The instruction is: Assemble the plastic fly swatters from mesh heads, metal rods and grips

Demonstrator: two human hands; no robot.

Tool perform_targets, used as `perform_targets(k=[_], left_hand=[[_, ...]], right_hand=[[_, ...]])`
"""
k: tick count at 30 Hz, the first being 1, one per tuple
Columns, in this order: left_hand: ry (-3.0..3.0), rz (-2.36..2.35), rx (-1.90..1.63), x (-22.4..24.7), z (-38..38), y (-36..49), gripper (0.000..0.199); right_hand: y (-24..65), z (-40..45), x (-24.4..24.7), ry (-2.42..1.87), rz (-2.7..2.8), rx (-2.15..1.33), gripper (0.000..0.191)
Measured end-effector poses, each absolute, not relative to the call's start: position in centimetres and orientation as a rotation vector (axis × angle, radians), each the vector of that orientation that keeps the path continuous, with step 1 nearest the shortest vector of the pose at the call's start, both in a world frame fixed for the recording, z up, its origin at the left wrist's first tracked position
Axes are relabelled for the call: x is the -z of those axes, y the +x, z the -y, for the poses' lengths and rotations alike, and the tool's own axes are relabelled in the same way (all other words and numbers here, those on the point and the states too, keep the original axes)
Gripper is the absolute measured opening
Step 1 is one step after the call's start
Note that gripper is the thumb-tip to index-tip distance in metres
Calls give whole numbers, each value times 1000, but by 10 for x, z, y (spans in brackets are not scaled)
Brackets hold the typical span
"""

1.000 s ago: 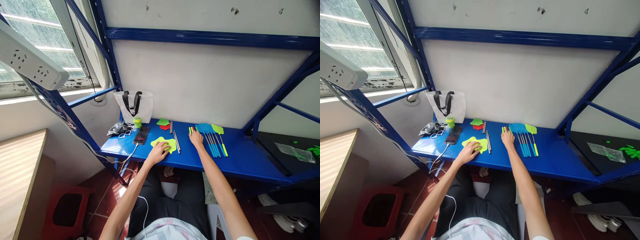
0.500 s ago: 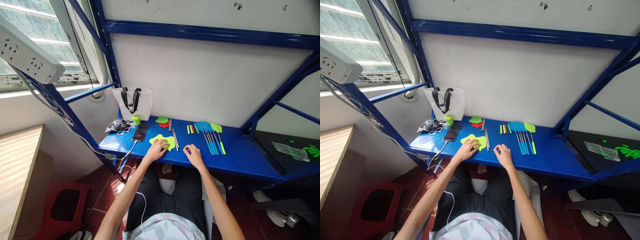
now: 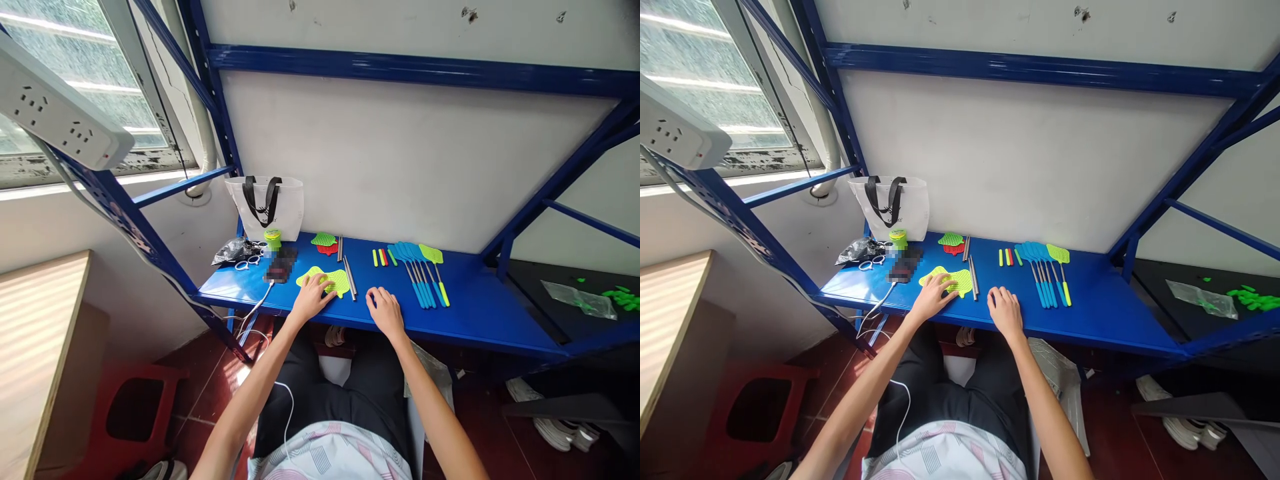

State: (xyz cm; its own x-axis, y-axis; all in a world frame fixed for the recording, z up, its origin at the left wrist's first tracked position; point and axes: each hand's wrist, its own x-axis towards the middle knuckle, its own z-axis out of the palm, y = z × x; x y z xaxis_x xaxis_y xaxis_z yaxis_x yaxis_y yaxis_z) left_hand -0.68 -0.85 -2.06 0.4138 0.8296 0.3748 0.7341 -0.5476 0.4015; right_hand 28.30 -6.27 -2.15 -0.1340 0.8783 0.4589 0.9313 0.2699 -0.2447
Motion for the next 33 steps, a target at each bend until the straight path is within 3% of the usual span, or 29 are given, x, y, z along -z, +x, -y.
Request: perform_targets(k=[11,18,25,33], left_hand=[[2502,-1392,-733,14,13,-5,47],[2560,-1301,-659,11,15,-6,51],[2550,-1322,-686,17,12,-6,62],[2511,-1341,-738,22,10,-6,58]], right_hand=[[280,66,15,-1671,2038,133,39],[278,74,4,-1478,2315,36,51],[279,66,15,-1511,2191,-7,50],[281,59,29,-1650,1881,107,41]])
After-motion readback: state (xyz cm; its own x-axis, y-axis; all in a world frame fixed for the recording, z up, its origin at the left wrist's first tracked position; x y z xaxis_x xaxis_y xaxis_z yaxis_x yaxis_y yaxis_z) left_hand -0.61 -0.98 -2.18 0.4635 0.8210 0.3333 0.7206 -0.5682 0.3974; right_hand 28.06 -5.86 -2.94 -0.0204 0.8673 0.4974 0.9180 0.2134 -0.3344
